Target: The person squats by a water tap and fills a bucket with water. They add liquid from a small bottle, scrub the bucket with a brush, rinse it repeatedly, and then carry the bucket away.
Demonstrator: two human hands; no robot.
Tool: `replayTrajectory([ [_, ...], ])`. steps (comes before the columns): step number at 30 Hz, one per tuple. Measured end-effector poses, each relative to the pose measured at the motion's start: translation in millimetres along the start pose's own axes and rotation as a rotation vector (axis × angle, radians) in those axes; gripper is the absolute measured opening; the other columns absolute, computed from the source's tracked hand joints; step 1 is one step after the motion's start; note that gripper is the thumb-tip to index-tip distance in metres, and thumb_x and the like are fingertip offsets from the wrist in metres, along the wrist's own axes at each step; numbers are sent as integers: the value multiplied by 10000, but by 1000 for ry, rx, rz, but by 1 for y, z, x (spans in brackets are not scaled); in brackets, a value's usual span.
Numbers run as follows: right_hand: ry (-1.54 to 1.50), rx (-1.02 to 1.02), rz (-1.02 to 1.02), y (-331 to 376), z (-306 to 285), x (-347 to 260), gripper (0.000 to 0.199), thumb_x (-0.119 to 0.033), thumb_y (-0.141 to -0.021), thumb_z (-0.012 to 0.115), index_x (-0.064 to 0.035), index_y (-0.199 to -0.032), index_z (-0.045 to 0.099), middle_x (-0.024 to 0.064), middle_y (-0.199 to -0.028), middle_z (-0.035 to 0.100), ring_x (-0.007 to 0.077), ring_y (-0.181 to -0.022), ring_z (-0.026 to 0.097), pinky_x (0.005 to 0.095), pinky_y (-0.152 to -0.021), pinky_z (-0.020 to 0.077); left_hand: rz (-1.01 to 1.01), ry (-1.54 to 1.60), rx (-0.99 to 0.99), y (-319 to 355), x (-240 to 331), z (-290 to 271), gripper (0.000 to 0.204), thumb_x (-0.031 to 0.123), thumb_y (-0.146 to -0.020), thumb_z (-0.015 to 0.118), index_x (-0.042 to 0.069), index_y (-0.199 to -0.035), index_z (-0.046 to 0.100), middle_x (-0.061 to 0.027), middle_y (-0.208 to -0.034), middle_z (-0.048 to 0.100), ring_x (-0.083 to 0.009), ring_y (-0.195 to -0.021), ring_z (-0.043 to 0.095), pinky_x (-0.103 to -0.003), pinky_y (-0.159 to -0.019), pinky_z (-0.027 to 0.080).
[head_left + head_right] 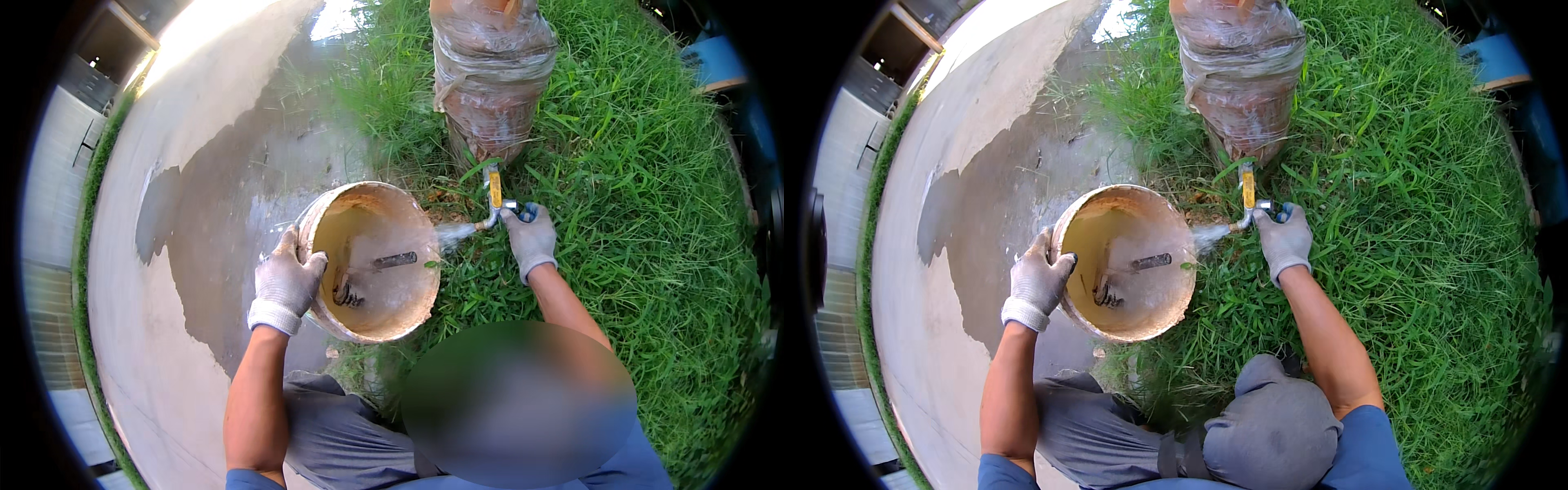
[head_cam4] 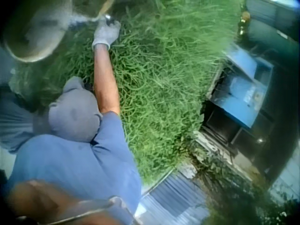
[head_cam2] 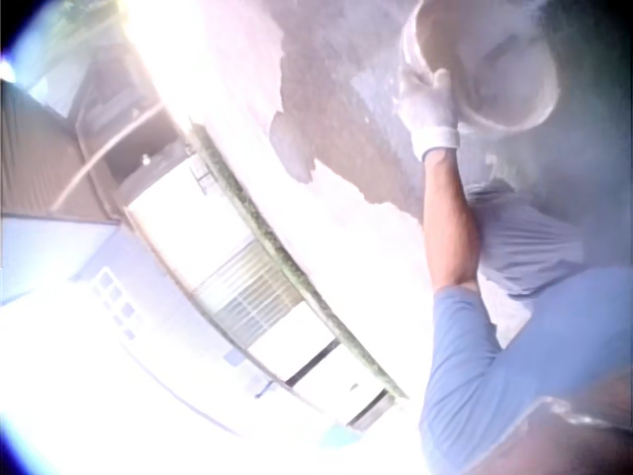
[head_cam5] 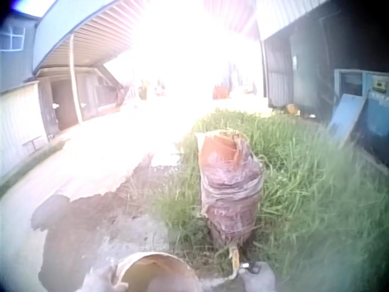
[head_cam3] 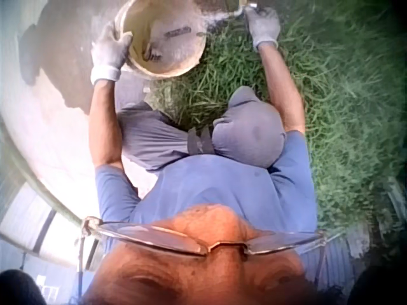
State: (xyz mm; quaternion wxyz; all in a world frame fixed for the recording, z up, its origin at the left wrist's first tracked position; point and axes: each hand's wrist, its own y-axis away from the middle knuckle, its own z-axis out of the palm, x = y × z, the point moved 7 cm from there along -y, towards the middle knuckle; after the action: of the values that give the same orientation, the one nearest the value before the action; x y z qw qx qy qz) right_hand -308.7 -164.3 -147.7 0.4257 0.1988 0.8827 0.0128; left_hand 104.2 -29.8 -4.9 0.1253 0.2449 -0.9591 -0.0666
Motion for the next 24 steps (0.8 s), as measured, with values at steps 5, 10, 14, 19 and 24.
replayTrajectory([
  [5,-788,-591,556,22,72,31,484,-409,-937,787,-21,-1174,619,80,-954,704,226,-874,702,432,-745,609,16,1,-3,-1,4,0,740,421,-882,652,-2,-1475,524,-287,-1220,699,-430,-1116,695,-477,-1016,528],
  [10,-810,-573,554,-1,108,45,421,-472,-992,691,-52,-1011,683,83,-886,715,252,-846,711,436,-747,594,-27,61,-26,1,4,0,715,369,-868,681,16,-1472,536,-281,-1276,683,-434,-1200,658,-468,-1056,506],
  [14,237,-288,36,-12,59,14,664,-623,-1030,494,-20,-930,755,226,-912,742,439,-908,695,509,-838,531,-54,50,-49,2,1,-2,732,375,-868,679,1,-1478,523,-283,-1281,680,-432,-1202,658,-468,-1059,504],
  [19,173,-281,-61,-12,34,14,586,-553,-1029,525,-22,-938,755,263,-913,722,466,-900,675,508,-825,519,-38,18,-88,4,8,-6,761,404,-874,681,-9,-1489,508,-285,-1299,672,-429,-1212,655,-467,-1065,500],
  [24,9,-297,49,-24,30,36,504,-505,-975,674,-12,-889,732,175,-744,678,331,-695,630,426,-706,506,-85,-39,-142,9,22,-12,837,507,-876,712,3,-1507,491,-289,-1334,651,-422,-1235,645,-463,-1075,494],
])
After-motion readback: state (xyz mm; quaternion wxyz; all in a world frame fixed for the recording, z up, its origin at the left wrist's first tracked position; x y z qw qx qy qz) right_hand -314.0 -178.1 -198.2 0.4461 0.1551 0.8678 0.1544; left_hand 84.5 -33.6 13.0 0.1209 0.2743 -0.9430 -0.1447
